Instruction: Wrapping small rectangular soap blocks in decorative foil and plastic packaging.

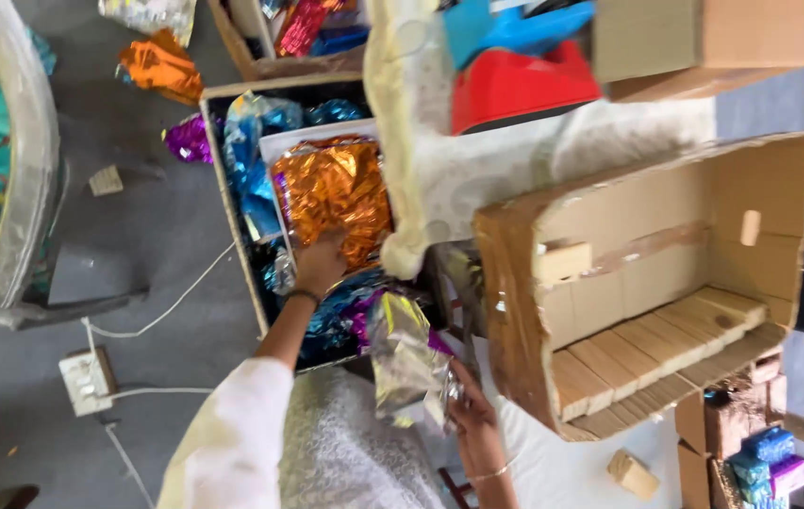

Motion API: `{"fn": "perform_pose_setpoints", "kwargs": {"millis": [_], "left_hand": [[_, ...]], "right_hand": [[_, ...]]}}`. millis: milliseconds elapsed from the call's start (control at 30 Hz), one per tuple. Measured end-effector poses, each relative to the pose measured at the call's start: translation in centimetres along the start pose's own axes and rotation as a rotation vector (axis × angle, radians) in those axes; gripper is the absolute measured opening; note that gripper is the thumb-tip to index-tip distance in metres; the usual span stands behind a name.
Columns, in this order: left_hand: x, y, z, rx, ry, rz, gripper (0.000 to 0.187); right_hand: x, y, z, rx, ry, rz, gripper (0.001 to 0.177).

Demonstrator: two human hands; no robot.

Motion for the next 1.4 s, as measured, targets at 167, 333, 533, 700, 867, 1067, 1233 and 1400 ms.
{"fn": "perform_pose_setpoints", "kwargs": {"millis": [167,333,533,700,867,1067,1233,1400], "left_hand": [[8.7,9.3,-3.5,-0.445,0.923,0.153,0.051],[14.4,17.1,-0.2,-0.779,0.916,0.086,0.053],[22.8,19.7,5.9,-0.869,0.796,0.223,0.037],[28.0,20.0,14.6,-0.998,0.613,0.382,0.027],[39.5,23.8,20.3,-1.074,0.58,0.383,0.019],[45.5,24.8,35.9,-1.171,0.658,0.344,0.018],[47.3,24.8,47.6,-1.032,0.362,0.386,0.017],[48.8,26.1,49.5,-0.649,-0.03,0.38,0.029]], "right_hand": [[-5.9,3.6,3.8,0.08,-0.138,0.107,0.064],[-2.6,9.2,-2.5,0.0,-0.143,0.033,0.067],[5.5,14.8,-15.1,-0.127,-0.231,-0.169,0.076],[6.8,21.5,-18.9,0.096,-0.21,-0.205,0.078],[9.2,28.8,-24.1,0.289,-0.157,-0.263,0.07],[9.1,35.0,-27.6,0.764,0.008,-0.515,0.055],[12.2,35.5,-32.1,1.163,0.042,-0.588,0.046],[10.0,36.0,-31.3,1.368,0.865,-0.184,0.04]]}}
Point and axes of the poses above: each hand's wrist, its own y-axis away from the middle knuckle, its own z-axis out of the palm, x = y × z, the point moved 1 cm from there along -y, towards the middle knuckle, and after that the axes turned 14 degrees about -x, right-handed, at the moved point
